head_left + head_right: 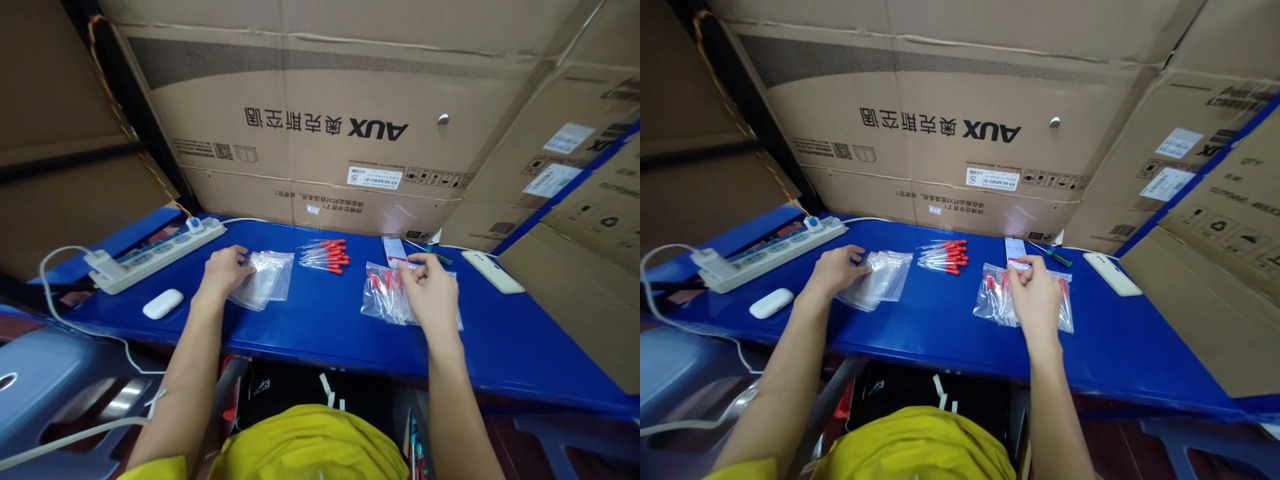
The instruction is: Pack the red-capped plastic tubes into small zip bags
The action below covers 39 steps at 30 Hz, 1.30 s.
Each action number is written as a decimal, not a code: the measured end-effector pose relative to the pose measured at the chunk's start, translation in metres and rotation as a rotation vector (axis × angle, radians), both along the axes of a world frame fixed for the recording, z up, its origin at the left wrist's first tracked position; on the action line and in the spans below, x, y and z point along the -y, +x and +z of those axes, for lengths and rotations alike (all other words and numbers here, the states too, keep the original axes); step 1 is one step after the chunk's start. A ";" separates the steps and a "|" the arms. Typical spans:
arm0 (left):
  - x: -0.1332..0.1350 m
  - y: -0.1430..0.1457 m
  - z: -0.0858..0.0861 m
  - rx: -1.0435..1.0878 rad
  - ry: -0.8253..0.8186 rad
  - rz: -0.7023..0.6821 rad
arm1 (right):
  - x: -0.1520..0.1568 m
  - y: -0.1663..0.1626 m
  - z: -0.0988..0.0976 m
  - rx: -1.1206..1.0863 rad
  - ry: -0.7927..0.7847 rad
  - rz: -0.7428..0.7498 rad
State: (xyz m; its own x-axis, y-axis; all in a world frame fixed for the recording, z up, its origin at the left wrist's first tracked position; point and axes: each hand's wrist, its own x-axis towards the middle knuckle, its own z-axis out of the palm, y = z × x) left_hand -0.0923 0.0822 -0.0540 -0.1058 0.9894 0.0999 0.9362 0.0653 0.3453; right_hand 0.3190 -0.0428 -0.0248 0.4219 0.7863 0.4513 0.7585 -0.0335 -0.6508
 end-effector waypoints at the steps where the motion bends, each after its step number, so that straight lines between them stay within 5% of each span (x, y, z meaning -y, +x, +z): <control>1: -0.001 -0.001 0.000 0.006 -0.013 -0.008 | 0.000 -0.010 -0.002 -0.017 0.008 0.060; 11: -0.003 -0.007 -0.002 0.072 -0.019 -0.063 | -0.004 -0.071 -0.026 0.040 -0.117 0.442; 17: 0.005 -0.001 0.002 -0.043 0.087 -0.124 | -0.004 -0.079 -0.031 0.069 -0.135 0.471; 24: 0.004 0.007 -0.002 -0.002 -0.012 -0.437 | -0.004 -0.083 -0.034 0.074 -0.154 0.509; 39: 0.001 0.006 0.006 0.064 0.191 -0.499 | -0.005 -0.087 -0.033 0.036 -0.187 0.530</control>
State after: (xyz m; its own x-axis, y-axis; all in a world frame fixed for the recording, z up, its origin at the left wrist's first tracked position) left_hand -0.0860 0.0814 -0.0477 0.3611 0.8856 0.2920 0.8141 -0.4521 0.3645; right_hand 0.2321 -0.0377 -0.0578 -0.0652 0.9547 0.2903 0.7246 0.2453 -0.6440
